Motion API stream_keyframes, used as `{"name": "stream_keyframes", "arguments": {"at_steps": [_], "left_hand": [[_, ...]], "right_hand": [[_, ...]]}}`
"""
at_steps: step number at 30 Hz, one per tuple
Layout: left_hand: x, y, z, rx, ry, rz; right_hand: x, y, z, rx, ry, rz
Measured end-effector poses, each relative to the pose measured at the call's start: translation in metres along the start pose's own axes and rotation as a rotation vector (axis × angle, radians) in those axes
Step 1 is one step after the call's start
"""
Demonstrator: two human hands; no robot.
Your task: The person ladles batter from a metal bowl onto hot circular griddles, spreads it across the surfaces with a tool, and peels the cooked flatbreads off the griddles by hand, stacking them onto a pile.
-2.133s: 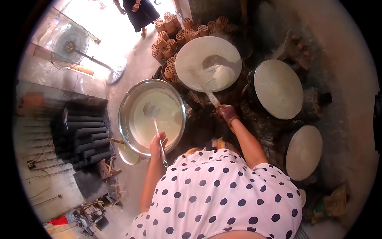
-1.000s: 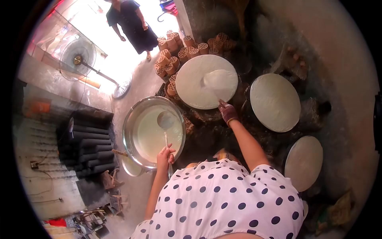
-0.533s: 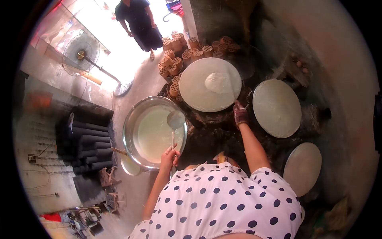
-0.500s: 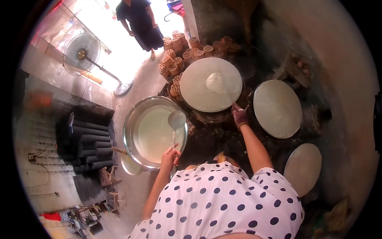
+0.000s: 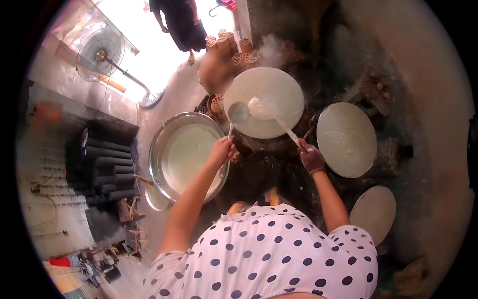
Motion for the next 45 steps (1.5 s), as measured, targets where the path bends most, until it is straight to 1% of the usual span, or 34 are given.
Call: {"name": "stream_keyframes", "arguments": {"at_steps": [1, 3, 4, 5, 6, 8, 9, 10, 11, 12, 13, 14, 15, 16, 17, 19, 20, 21, 23, 24, 25, 27, 28, 29, 31, 33, 35, 36, 38, 39, 41, 42, 43, 45], "left_hand": [[0.004, 0.0, 0.011, -0.005, -0.031, -0.015], [0.019, 0.001, 0.022, -0.004, -0.081, -0.039], [0.028, -0.001, 0.024, 0.012, -0.125, 0.008], [0.034, -0.003, 0.026, 0.025, -0.165, 0.058], [0.042, 0.001, 0.031, 0.024, -0.174, 0.053], [0.053, 0.012, 0.039, 0.011, -0.211, 0.012], [0.049, 0.01, 0.043, 0.009, -0.202, 0.008], [0.05, 0.014, 0.044, -0.111, -0.12, -0.387], [0.053, 0.013, 0.04, -0.236, -0.033, -0.774], [0.05, -0.007, 0.02, -0.169, 0.133, -0.966], [0.049, -0.036, -0.011, -0.092, 0.301, -1.156], [0.049, -0.051, -0.035, -0.097, 0.303, -1.147], [0.038, -0.063, -0.055, 0.034, 0.167, -0.844], [0.023, -0.077, -0.062, 0.171, 0.037, -0.542], [0.018, -0.083, -0.061, 0.18, 0.037, -0.545], [0.016, -0.081, -0.061, -0.01, 0.051, -0.627], [0.013, -0.081, -0.065, -0.082, 0.011, -0.659], [0.008, -0.079, -0.07, -0.082, 0.007, -0.657], [-0.004, -0.071, -0.086, -0.133, 0.003, -0.638], [-0.01, -0.072, -0.097, -0.13, -0.055, -0.495], [-0.014, -0.071, -0.104, -0.138, -0.048, -0.487], [-0.025, -0.067, -0.115, -0.125, 0.001, -0.326], [-0.032, -0.061, -0.118, -0.143, 0.022, -0.277], [-0.034, -0.059, -0.12, -0.136, 0.06, -0.265], [-0.039, -0.046, -0.126, -0.19, 0.13, -0.141], [-0.034, -0.034, -0.131, -0.202, 0.281, -0.034], [-0.027, -0.029, -0.136, -0.225, 0.422, 0.032], [-0.023, -0.029, -0.144, -0.262, 0.515, 0.064], [-0.009, -0.032, -0.163, -0.278, 0.747, 0.187], [-0.003, -0.028, -0.179, -0.301, 0.848, 0.223], [0.02, -0.024, -0.214, -0.545, 0.922, -0.214], [0.044, -0.02, -0.246, -0.615, 0.985, -0.337], [0.068, -0.011, -0.261, -0.615, 1.041, -0.308], [0.11, 0.029, -0.282, -0.766, 1.075, -0.225]], "right_hand": [[0.012, 0.005, -0.007, -0.008, 0.014, -0.002], [0.052, -0.036, -0.022, 0.593, 0.044, 0.191], [0.077, -0.021, -0.03, 0.429, -0.054, 0.261], [0.092, 0.006, -0.035, 0.347, -0.105, 0.18], [0.109, 0.029, -0.031, 0.389, 0.06, 0.16], [0.145, 0.048, -0.023, 0.277, 0.157, 0.202], [0.135, 0.05, -0.016, 0.283, 0.151, 0.196], [0.129, 0.051, -0.015, 0.432, 0.322, 0.502], [0.121, 0.05, -0.014, 0.43, 0.337, 0.766], [0.113, 0.049, -0.014, 0.426, 0.357, 1.031], [0.106, 0.035, -0.003, 0.425, 0.347, 1.038], [0.083, 0.012, 0.011, 0.365, 0.088, 0.873], [0.061, -0.001, 0.011, 0.308, -0.161, 0.694], [0.075, -0.009, 0.013, 0.501, 0.09, 0.55], [0.079, -0.006, 0.015, 0.492, 0.089, 0.549], [0.097, 0.056, 0.007, 0.02, 0.217, 0.243], [0.107, 0.064, 0.003, 0.175, 0.474, 0.492], [0.112, 0.059, 0.007, 0.175, 0.478, 0.495], [0.089, 0.027, 0.025, 0.152, -0.099, 0.231], [0.109, 0.004, 0.023, 0.401, 0.045, 0.232], [0.099, 0.018, 0.011, 0.413, 0.041, 0.237], [0.087, 0.081, -0.022, 0.001, 0.204, -0.135], [0.075, 0.095, -0.031, -0.035, 0.093, -0.156], [0.083, 0.098, -0.037, -0.015, 0.058, -0.159], [0.112, 0.076, -0.051, 0.292, 0.064, -0.338], [0.117, 0.112, -0.102, -0.058, -0.028, -0.291], [0.128, 0.094, -0.139, 0.298, -0.246, -0.123], [0.135, 0.104, -0.165, 0.264, -0.106, -0.152], [0.14, 0.106, -0.231, 0.325, -0.014, -0.163], [0.146, 0.105, -0.269, 0.301, -0.015, -0.074], [0.133, 0.085, -0.326, 0.334, -0.075, 0.001], [0.123, 0.048, -0.378, 0.681, -0.22, 0.33], [0.127, 0.024, -0.44, 1.006, -0.376, 0.682], [0.093, 0.009, -0.533, 1.167, -0.438, 0.441]]}}
Point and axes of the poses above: each hand's wrist, its own z-axis towards the middle knuckle, its own x-axis out of the palm, y = z × x, the point moved 8 cm from there along z, towards the middle knuckle, and after that the axes turned 13 degrees about x, right-handed, at the moved point
